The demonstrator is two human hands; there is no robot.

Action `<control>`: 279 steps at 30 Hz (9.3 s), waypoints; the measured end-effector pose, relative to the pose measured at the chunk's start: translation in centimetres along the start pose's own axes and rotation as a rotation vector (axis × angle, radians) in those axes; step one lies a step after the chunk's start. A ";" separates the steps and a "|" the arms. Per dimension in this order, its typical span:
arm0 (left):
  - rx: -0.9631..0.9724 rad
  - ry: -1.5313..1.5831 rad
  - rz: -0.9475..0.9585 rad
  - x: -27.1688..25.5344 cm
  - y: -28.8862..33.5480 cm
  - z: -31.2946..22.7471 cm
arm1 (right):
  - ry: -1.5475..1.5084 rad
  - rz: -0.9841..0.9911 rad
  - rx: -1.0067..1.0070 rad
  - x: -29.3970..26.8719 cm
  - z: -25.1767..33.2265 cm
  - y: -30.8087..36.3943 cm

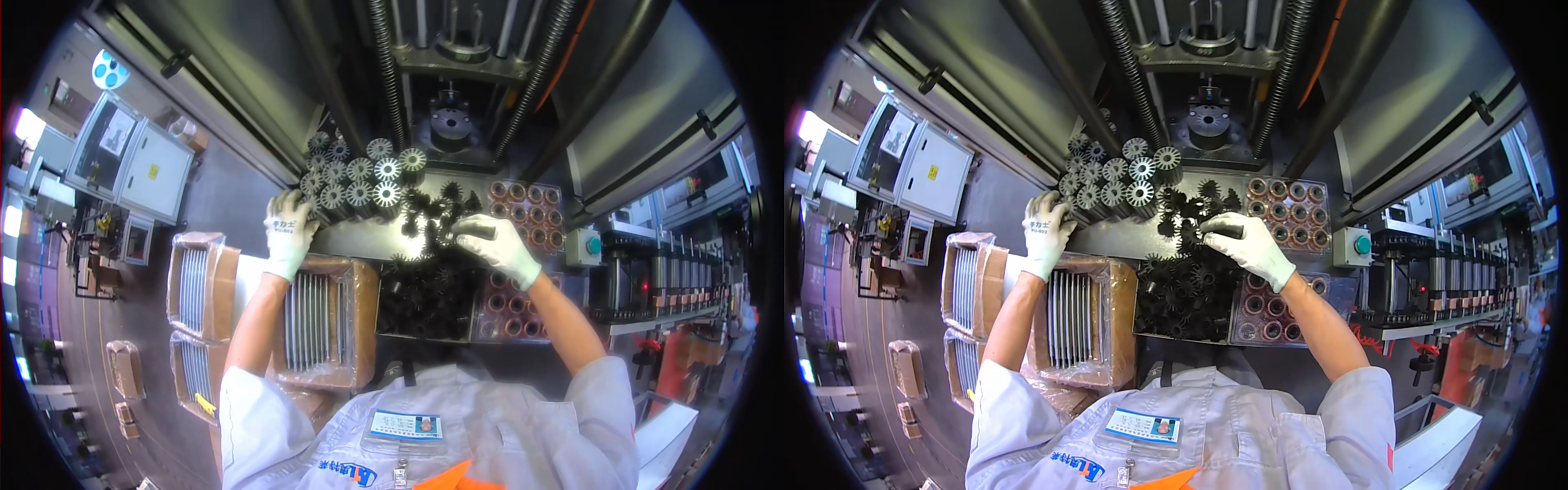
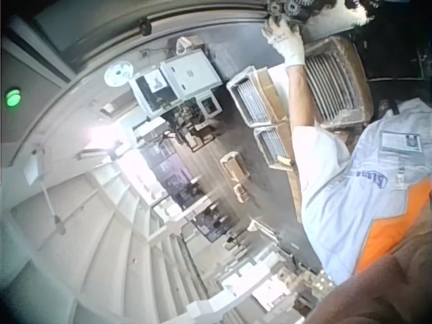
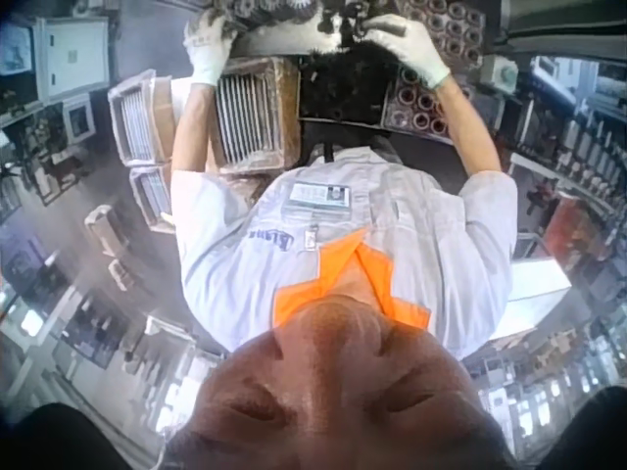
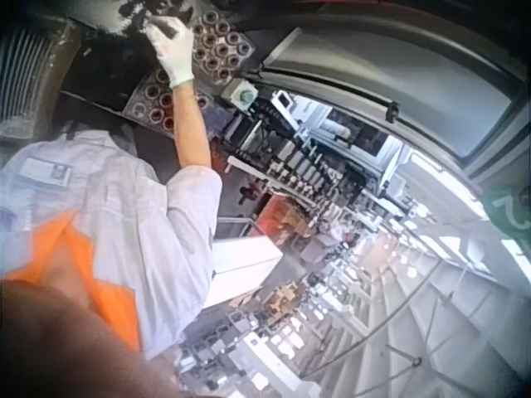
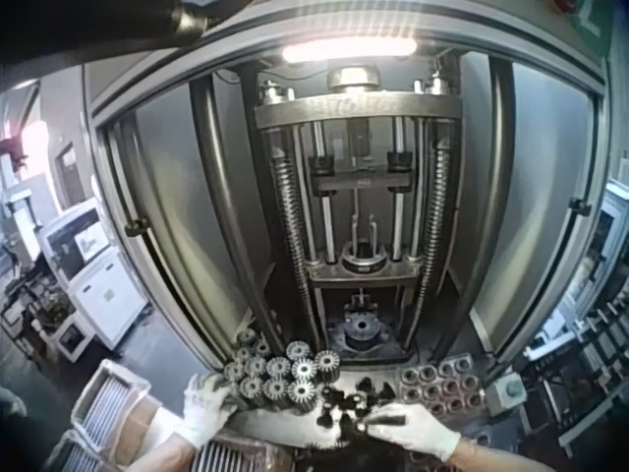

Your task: The person places metal components into a press machine, operates the press, and then moves the assembled rotor shafts from a conveyor belt into a storage bin. The person also uses a utility knife to open cardboard boxes containing additional metal parts.

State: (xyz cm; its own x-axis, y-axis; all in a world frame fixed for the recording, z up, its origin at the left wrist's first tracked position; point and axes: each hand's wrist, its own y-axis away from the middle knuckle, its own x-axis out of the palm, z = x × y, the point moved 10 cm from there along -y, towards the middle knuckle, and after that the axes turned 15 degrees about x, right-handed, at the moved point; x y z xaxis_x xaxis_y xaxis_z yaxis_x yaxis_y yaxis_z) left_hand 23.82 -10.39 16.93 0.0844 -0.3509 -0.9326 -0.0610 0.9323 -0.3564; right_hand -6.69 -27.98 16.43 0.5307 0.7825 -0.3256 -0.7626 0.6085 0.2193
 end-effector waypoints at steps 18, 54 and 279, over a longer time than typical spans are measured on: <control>-0.227 0.646 -0.207 -8.7 -0.7 -6.7 | -0.625 -0.393 -0.133 -11.8 7.6 -15.7; 0.402 0.229 0.055 1.2 -32.6 -16.6 | 0.569 -0.157 -0.115 -1.4 -1.1 -2.4; -1.221 0.059 -0.391 -18.3 58.4 -21.3 | 0.844 0.797 -1.077 49.9 13.3 18.3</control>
State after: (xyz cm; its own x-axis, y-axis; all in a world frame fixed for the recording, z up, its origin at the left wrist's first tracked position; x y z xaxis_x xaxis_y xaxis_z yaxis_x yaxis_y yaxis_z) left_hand -2.52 48.62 11.94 0.2614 -0.6146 -0.7443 -0.9126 0.0937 -0.3979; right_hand 10.76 23.94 16.41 -0.1868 0.3233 -0.9277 -0.8227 -0.5676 -0.0321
